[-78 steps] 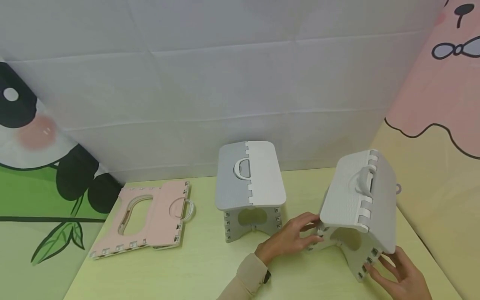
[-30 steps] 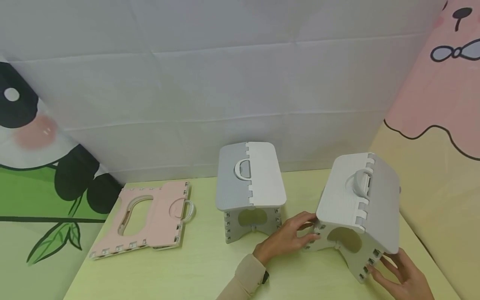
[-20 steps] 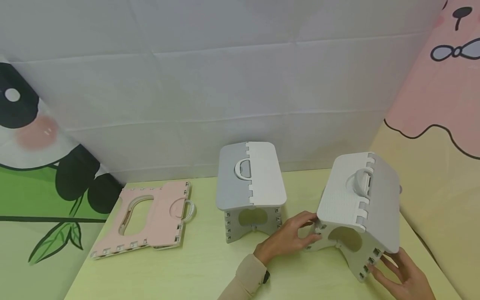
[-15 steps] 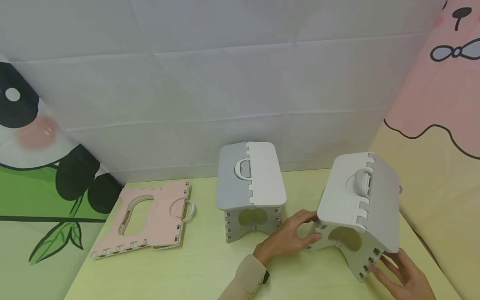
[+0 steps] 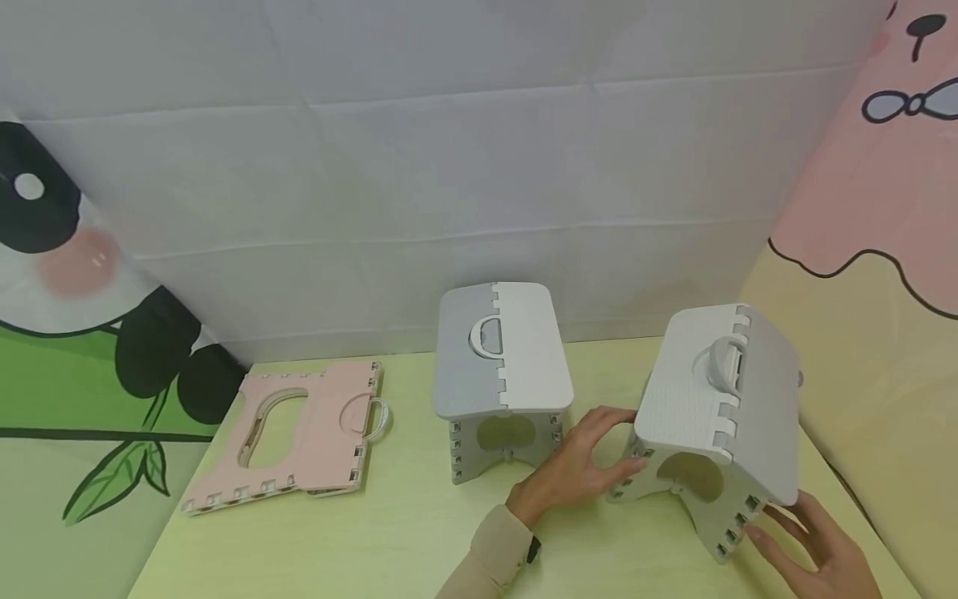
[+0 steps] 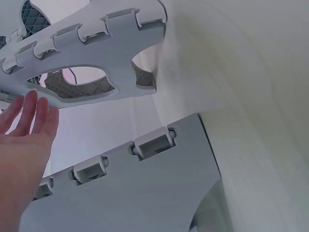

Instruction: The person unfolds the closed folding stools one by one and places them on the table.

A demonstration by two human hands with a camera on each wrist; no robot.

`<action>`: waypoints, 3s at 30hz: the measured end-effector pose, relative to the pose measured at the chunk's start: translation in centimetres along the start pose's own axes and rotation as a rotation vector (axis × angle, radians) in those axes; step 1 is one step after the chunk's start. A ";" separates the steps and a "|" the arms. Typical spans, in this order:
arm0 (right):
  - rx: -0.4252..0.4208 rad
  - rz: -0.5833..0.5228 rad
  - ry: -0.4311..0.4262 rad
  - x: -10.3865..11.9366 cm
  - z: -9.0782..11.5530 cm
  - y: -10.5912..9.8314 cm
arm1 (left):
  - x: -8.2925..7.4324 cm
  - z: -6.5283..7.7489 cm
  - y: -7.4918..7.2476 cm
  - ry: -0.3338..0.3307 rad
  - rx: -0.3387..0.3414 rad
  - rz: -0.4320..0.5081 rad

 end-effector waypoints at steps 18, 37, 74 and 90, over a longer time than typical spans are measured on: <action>-0.091 0.001 0.009 1.2 -0.7 -1.7 | -0.6 -0.6 -0.6 -0.063 -0.008 -0.009; -0.136 0.061 -0.029 3.4 -1.8 -3.1 | -2.6 -2.1 -1.6 0.024 -0.051 -0.068; -0.101 0.151 -0.263 7.1 -4.0 -3.1 | -6.3 -4.3 -2.9 0.235 -0.124 -0.157; -0.011 0.073 -0.519 8.9 -4.2 -1.0 | -7.4 -4.4 -2.3 0.321 -0.093 -0.201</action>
Point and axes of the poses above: each hand's wrist, its own z-axis away from the middle knuckle, its own y-axis out of the palm, x = y × z, the point moved 6 cm from there along -z, towards the middle knuckle, and after that the axes turned 9 degrees about -z, right-handed, at the moved point
